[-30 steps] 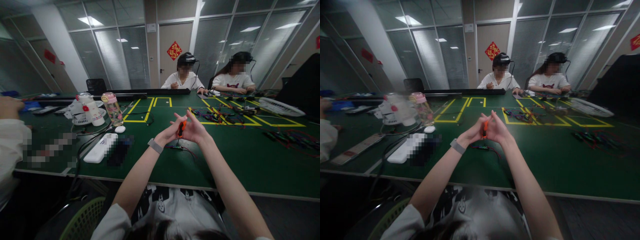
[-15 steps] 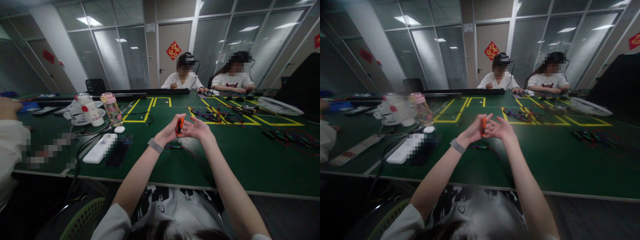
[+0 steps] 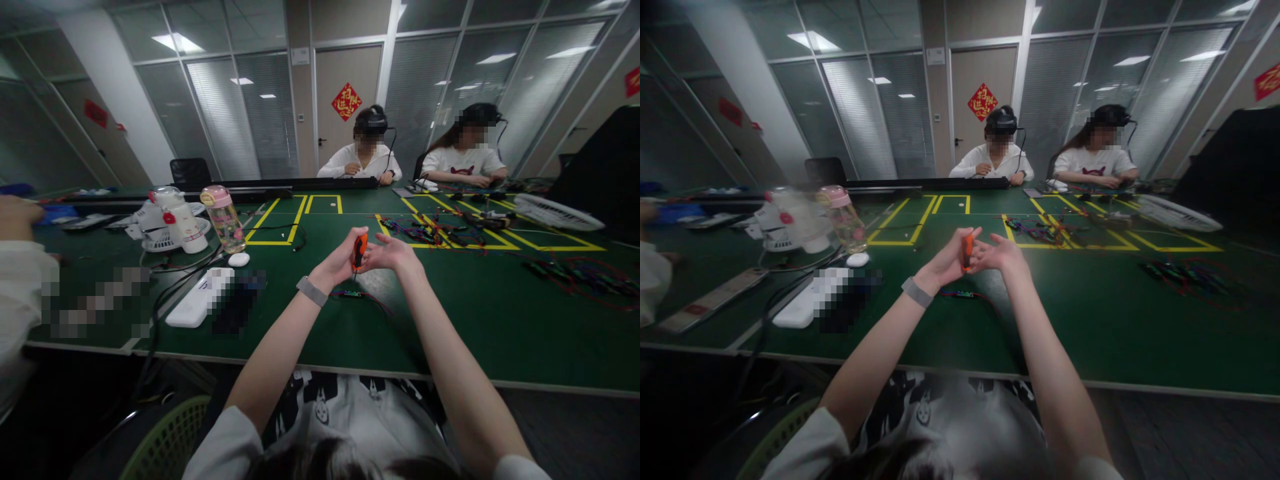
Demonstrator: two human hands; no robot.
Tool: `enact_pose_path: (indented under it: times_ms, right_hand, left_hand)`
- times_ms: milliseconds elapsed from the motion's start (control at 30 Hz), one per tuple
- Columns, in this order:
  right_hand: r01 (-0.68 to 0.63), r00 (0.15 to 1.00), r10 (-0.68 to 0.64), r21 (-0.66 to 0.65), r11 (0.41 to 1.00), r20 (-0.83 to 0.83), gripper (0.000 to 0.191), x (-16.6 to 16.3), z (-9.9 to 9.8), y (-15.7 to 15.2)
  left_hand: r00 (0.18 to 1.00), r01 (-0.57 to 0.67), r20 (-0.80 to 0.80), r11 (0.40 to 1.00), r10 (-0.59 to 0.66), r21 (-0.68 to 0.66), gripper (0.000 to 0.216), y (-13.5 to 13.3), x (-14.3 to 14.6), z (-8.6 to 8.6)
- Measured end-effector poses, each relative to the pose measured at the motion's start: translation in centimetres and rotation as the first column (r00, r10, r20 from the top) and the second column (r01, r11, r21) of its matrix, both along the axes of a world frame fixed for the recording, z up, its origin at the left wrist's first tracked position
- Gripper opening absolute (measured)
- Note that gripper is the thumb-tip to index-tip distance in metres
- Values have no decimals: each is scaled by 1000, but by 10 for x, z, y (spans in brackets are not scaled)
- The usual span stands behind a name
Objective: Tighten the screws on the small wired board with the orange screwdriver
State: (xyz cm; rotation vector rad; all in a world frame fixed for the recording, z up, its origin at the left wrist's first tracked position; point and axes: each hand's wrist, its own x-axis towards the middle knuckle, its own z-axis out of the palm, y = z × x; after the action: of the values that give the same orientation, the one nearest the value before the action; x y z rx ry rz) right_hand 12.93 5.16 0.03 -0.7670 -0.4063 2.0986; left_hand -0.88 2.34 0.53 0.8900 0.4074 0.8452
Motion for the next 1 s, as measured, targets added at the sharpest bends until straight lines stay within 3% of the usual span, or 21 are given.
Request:
enact_pose_path:
  times_ms: [133, 233, 367, 467, 567, 733, 833, 1000]
  right_hand:
    - [63, 996, -49, -172, 983, 80, 40, -8, 7, -4]
    - [148, 987, -133, -165, 975, 95, 35, -8, 7, -11]
    - [265, 961, -249, -148, 953, 122, 43, 10, 7, -15]
    - [310, 946, -276, -224, 924, 172, 43, 31, 4, -14]
    - [380, 920, -323, -313, 870, 220, 37, 49, -5, -12]
    - [517, 856, -446, -433, 738, 261, 33, 61, -21, -1]
    - [576, 817, -505, -435, 693, 278, 31, 57, -26, 15]
    - [656, 755, -598, -314, 686, 269, 35, 50, -36, 43]
  left_hand:
    - [999, -37, -4, 999, 36, -33, 43, 0, -3, 1]
    - [997, -36, -68, 997, 32, -62, 50, 0, -8, 2]
    - [976, -194, -104, 981, 193, -2, 40, 3, -13, 2]
    - [962, -240, -119, 968, 246, 69, 36, 7, -16, 3]
    - [963, -248, -77, 961, 258, 120, 30, 8, -20, 7]
    - [988, -152, -1, 979, 154, 137, 25, 9, -23, 9]
    - [988, -151, 26, 979, 149, 134, 25, 9, -23, 8]
    - [970, -242, 55, 952, 236, 189, 20, 7, -23, 10]
